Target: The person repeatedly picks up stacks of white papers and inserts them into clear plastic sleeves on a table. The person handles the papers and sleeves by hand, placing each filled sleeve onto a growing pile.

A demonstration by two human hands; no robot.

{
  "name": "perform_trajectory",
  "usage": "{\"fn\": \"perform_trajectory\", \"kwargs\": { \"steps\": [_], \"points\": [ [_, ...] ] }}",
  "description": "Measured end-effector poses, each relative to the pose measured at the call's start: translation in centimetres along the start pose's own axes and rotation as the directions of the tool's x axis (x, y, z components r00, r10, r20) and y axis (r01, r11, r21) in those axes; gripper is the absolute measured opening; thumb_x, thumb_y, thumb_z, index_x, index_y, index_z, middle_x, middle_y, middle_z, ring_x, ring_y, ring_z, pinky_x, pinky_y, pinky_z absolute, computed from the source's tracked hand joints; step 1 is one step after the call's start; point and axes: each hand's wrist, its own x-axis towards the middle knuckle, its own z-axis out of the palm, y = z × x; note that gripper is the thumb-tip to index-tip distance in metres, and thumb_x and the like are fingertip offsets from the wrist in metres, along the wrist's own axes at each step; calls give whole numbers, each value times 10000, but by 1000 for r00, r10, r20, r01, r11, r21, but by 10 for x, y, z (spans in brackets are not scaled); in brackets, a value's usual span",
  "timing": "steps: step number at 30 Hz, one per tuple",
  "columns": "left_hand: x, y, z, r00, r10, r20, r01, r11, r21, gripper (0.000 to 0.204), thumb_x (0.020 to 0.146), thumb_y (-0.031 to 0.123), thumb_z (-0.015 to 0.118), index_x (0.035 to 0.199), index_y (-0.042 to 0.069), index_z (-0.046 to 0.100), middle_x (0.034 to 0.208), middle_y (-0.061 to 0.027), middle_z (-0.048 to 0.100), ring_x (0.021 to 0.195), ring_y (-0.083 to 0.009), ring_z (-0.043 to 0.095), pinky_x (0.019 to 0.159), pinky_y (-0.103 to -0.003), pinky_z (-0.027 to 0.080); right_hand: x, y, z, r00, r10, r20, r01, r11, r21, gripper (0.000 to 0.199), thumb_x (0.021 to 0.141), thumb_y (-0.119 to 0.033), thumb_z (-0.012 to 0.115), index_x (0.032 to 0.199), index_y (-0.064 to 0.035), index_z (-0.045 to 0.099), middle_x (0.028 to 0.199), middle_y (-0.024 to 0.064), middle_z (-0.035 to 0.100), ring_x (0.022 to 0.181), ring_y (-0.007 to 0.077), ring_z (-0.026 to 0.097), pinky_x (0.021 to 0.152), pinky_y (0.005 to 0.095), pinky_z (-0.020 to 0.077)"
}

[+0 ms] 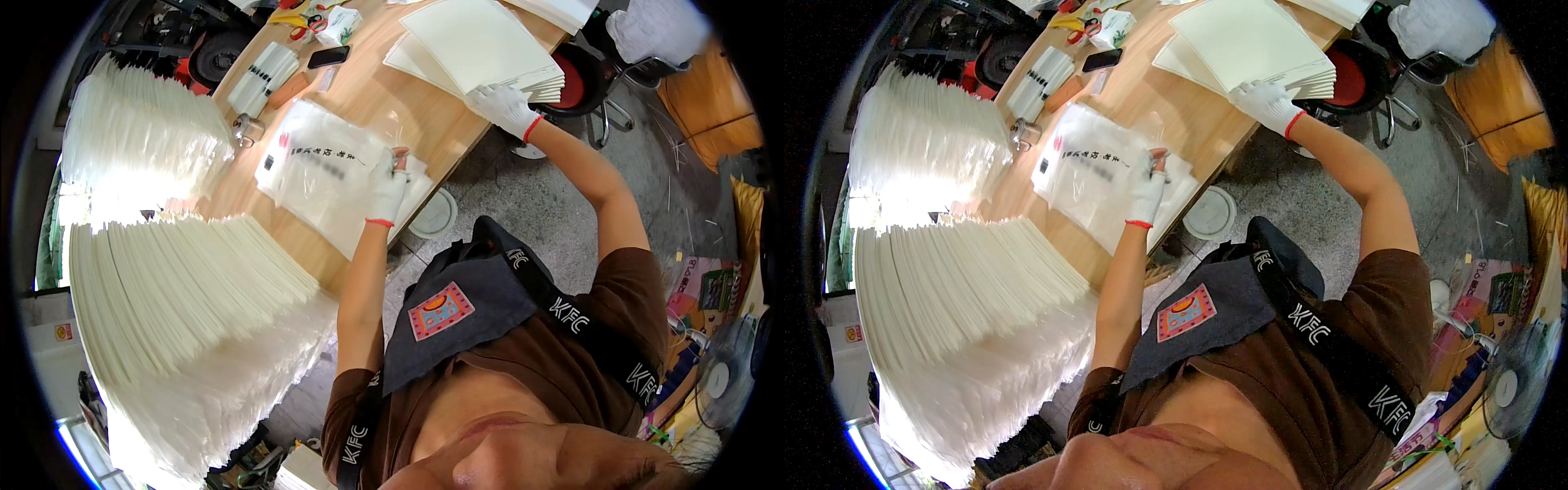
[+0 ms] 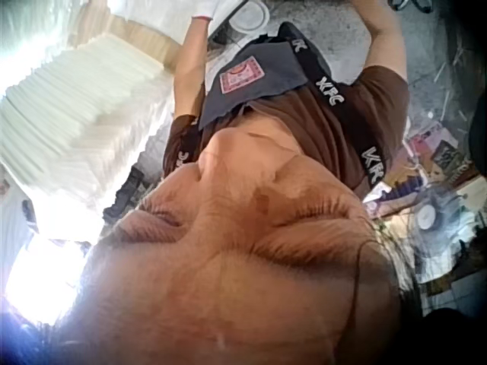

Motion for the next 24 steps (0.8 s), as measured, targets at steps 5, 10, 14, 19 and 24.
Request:
{"fn": "perform_trajectory", "kwargs": {
  "steps": [5, 10, 14, 19, 24],
  "points": [
    [42, -5, 36, 978, 93, 188, -66, 987, -145, 232, 925, 146, 521, 1127, 37, 558, 1001, -51, 632, 837, -91, 568, 713, -212, 473, 13, 17, -20, 991, -130, 5, 130, 991, 1, 191, 846, -212, 502, 968, -105, 603, 832, 66, 644, 791, 275, 649, 636, 378, 520],
    [49, 34, 59, 911, -193, 364, 393, 674, -626, 300, 912, 184, 550, 1142, -7, 531, 1051, -80, 611, 895, -136, 574, 784, -275, 489, -20, -55, -84, 935, -339, -105, 341, 940, -1, 138, 722, -201, 560, 687, -71, 590, 615, 94, 613, 568, 242, 632, 488, 401, 487],
    [46, 10, 47, 918, -375, 127, 395, 878, -270, 314, 833, 54, 565, 1125, -47, 510, 1045, -137, 606, 946, -181, 602, 784, -310, 513, -60, -102, -101, 908, -61, -415, 254, 868, 427, 281, 822, -389, 567, 986, -174, 644, 892, 156, 634, 848, 259, 633, 774, 394, 512],
    [6, 44, -3, 904, -286, 318, 378, 882, -281, 343, 816, -13, 465, 1153, -51, 514, 1012, -142, 630, 835, -195, 644, 688, -296, 543, -101, -46, -16, 757, 455, 469, -389, -263, 883, 391, 867, -235, 604, 1206, -52, 533, 1119, 103, 585, 1048, 190, 561, 909, 336, 453],
    [-50, 79, 60, 899, -357, 254, 104, 738, 667, 667, 800, 79, 527, 1402, 32, 243, 1302, -186, 475, 1043, -265, 584, 862, -428, 464, -73, -107, -22, 877, 362, 316, -367, 81, 927, 593, 856, -374, 604, 1271, 25, 467, 1199, 172, 562, 1109, 227, 543, 930, 319, 426]
  ]
}}
